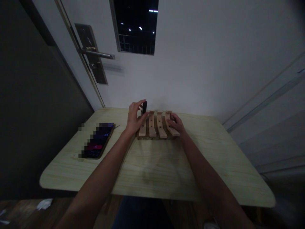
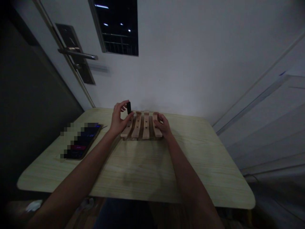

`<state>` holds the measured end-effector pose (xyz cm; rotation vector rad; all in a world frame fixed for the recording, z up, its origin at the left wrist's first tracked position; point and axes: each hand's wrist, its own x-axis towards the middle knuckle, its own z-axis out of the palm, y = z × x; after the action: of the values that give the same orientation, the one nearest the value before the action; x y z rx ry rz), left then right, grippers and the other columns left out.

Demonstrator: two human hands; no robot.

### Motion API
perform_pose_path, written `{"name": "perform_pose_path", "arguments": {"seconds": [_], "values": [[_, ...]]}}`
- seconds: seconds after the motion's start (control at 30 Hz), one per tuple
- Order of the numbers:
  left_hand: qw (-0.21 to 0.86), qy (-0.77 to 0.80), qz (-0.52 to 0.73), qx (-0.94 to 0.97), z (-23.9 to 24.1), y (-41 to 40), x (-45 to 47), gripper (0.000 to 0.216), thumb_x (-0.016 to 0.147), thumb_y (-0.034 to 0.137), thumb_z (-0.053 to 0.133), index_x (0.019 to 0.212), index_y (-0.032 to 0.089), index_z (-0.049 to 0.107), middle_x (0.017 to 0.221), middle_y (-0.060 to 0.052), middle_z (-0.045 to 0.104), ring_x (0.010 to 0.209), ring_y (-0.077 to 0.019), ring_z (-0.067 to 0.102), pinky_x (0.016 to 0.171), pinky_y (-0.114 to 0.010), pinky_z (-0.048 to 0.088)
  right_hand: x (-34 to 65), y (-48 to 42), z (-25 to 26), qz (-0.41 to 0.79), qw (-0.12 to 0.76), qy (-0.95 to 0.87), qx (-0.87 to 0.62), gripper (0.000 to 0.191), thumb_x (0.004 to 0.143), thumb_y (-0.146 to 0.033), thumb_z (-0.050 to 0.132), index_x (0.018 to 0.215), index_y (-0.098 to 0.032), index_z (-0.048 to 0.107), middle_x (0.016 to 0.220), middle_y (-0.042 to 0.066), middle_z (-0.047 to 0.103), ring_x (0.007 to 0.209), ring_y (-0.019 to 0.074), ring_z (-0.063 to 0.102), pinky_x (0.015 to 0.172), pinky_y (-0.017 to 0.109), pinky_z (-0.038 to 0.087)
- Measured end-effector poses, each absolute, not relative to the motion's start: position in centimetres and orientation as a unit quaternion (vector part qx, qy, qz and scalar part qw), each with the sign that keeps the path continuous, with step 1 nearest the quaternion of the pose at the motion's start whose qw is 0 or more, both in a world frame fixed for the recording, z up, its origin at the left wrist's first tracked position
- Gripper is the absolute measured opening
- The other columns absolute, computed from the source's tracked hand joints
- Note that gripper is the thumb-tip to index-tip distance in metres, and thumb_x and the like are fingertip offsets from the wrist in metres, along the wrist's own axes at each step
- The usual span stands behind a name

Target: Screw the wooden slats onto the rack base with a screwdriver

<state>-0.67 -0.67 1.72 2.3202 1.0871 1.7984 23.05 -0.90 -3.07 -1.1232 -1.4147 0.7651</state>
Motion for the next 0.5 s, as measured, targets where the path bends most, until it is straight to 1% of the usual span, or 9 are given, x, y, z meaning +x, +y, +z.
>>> {"name": "perform_pose_path", "arguments": {"seconds": [0.07,0.13,0.23,0.33,0.4,0.5], "values": [[0.009,0.351,0.580,0.735,1.61,-0.45,-0.66,0.048,0.083,0.039,0.061,0.127,0.025,0.047,0.099,-0.005,0.058,0.082,-0.0167,0.051,0.076,-0.033,0.045,23.02,-0.91,-2.97,0.335,0.555,-0.595,-0.475,0.045,0.061,-0.053,0.065,0.092,-0.023,0.055,0.102,0.010,0.066,0.095,0.0241,0.061,0.088,0.044,0.048],[0.023,0.348,0.590,0.728,1.48,-0.33,-0.60,0.049,0.084,0.039,0.059,0.129,0.025,0.045,0.097,-0.004,0.058,0.080,-0.0160,0.051,0.075,-0.032,0.045,22.93,-0.97,-2.88,0.340,0.559,-0.592,-0.470,0.046,0.060,-0.053,0.065,0.092,-0.023,0.055,0.102,0.010,0.065,0.095,0.0242,0.061,0.088,0.044,0.047],[0.041,0.351,0.596,0.721,1.33,-0.43,-0.48,0.052,0.085,0.040,0.056,0.132,0.023,0.040,0.096,-0.005,0.059,0.081,-0.0159,0.053,0.077,-0.032,0.045,22.78,-1.03,-2.84,0.334,0.568,-0.587,-0.470,0.045,0.059,-0.055,0.064,0.089,-0.023,0.054,0.100,0.010,0.065,0.094,0.0241,0.060,0.088,0.044,0.048],[0.066,0.356,0.600,0.713,1.38,-0.77,-0.43,0.055,0.086,0.038,0.055,0.134,0.020,0.034,0.090,-0.004,0.062,0.083,-0.0167,0.057,0.080,-0.034,0.045,22.76,-1.04,-2.86,0.329,0.565,-0.585,-0.479,0.045,0.058,-0.056,0.065,0.087,-0.023,0.054,0.101,0.009,0.065,0.094,0.0240,0.060,0.088,0.044,0.048],[0.080,0.352,0.598,0.715,1.50,-0.97,-0.47,0.049,0.087,0.037,0.053,0.129,0.019,0.035,0.090,-0.004,0.066,0.085,-0.0171,0.060,0.082,-0.034,0.044,22.78,-1.05,-2.87,0.326,0.562,-0.590,-0.480,0.046,0.059,-0.057,0.065,0.089,-0.024,0.054,0.102,0.009,0.066,0.096,0.0240,0.060,0.088,0.044,0.048],[0.088,0.349,0.588,0.725,1.59,-1.12,-0.57,0.034,0.088,0.034,0.052,0.117,0.020,0.042,0.093,-0.005,0.068,0.086,-0.0175,0.062,0.083,-0.035,0.044,22.77,-1.09,-2.91,0.321,0.564,-0.595,-0.474,0.046,0.061,-0.056,0.064,0.091,-0.023,0.055,0.104,0.009,0.065,0.097,0.0239,0.060,0.088,0.043,0.049]]}}
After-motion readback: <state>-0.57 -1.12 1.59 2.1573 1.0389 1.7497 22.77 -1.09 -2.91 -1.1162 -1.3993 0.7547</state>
